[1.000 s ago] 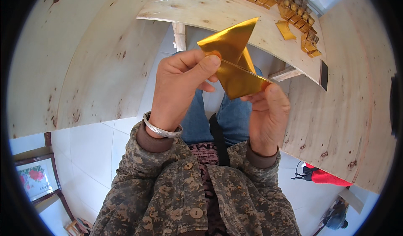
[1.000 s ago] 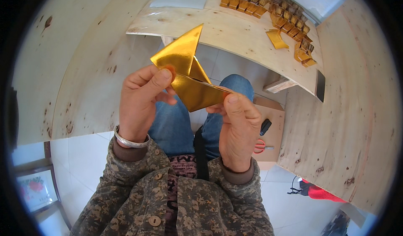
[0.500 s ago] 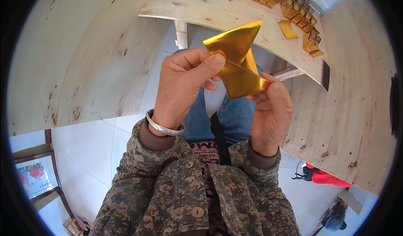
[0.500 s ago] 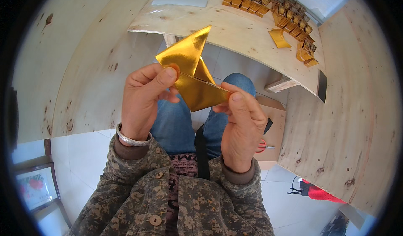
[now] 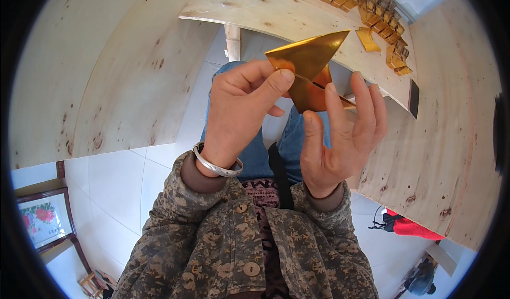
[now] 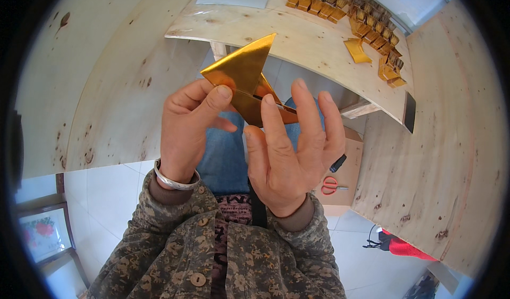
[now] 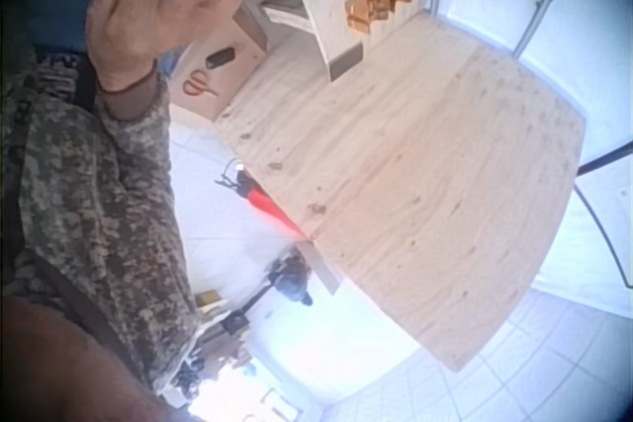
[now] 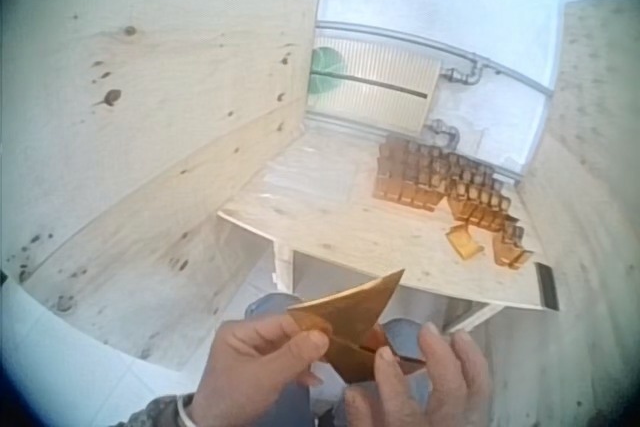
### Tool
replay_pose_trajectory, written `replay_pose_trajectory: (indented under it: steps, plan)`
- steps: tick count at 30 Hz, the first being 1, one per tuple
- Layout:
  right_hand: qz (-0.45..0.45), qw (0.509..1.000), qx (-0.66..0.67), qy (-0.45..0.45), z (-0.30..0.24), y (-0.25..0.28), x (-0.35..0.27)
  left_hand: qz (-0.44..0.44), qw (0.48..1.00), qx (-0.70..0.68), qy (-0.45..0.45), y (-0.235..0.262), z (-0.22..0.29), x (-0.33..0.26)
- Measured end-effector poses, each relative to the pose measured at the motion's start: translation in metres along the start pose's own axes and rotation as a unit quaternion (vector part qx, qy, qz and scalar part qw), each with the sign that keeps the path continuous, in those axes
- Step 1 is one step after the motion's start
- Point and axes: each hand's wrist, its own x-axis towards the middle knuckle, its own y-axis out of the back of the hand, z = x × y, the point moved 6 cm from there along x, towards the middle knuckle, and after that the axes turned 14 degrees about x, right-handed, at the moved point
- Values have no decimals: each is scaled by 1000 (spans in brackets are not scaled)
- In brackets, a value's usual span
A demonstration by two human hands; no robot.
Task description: The person folds a sheet of gold-colored paper into a small envelope-like shape, pressing creases and tucking flaps. They place the finished piece on the table and then begin folding another sheet.
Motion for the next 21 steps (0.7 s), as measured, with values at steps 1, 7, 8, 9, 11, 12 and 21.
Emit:
replay_pose_trajectory:
  steps: [1,7,8,9,11,12,21]
  plan:
    - [5,1000,-4,4,0,-2,0,-1,1000,3,1,0,0,0]
    - [14,1000,-18,13,0,-4,3,-10,1000,-21,1,-3,-3,-2]
    - [18,1000,-13,7,1,-4,3,-15,1000,-18,-1,-4,-3,-2]
    - [22,1000,-7,2,2,-3,4,-20,1000,-17,0,-5,-4,-2]
    - [33,999,14,-16,5,-3,7,-23,999,-21,-10,-6,-5,-2]
    - [39,999,26,-25,8,-3,8,-25,999,-24,-14,-7,-6,-2]
    - [35,996,53,-55,9,-2,13,-58,998,-28,12,-8,-12,-4]
